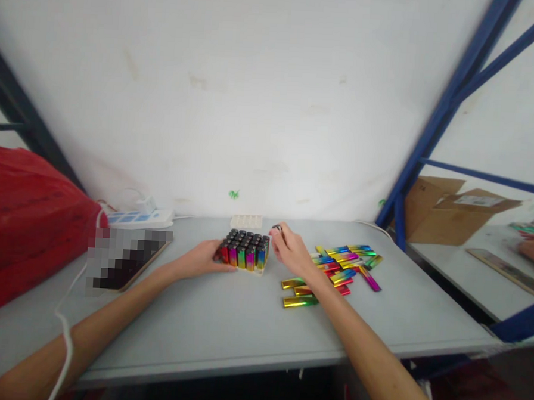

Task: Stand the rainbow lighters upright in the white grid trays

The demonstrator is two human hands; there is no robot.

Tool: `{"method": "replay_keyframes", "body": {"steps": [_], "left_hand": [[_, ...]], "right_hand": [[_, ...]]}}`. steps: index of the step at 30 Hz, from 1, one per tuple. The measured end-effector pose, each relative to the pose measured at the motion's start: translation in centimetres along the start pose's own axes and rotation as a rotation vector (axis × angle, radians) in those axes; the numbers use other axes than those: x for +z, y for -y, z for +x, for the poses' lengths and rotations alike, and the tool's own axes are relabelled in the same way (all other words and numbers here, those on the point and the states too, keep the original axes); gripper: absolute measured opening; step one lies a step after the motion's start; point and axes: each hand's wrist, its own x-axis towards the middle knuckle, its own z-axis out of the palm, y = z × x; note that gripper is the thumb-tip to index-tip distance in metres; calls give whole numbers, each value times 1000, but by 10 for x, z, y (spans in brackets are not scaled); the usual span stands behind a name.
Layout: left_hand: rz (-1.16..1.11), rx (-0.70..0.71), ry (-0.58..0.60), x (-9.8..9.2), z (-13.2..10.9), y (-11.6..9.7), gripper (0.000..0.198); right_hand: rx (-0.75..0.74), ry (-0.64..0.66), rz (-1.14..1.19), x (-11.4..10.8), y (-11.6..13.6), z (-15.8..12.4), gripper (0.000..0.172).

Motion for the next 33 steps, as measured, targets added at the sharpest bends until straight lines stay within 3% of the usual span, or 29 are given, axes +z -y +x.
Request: {"method": "replay_keyframes", "body": {"steps": [2, 6, 12, 22, 26, 33], "left_hand": [[-8, 2, -1, 0, 0, 0, 56], [-38, -3, 3, 0, -1, 0, 57], [-15, -5, -8, -1, -2, -3, 56], [2, 0, -3, 0, -1, -1, 56], [7, -1, -7, 0, -1, -1, 59], [4, 11, -12, 1, 0, 2, 60]], "right_hand": [[-79, 52, -69, -2, 8, -2, 44], [-227, 34, -237, 1, 15, -4, 50], [-198, 194, -201, 8, -1, -8, 26], [-228, 228, -303, 3, -9, -7, 22], [-196, 314, -255, 6, -11, -7, 22], [-165, 159, -250, 2, -1, -9, 35]]}}
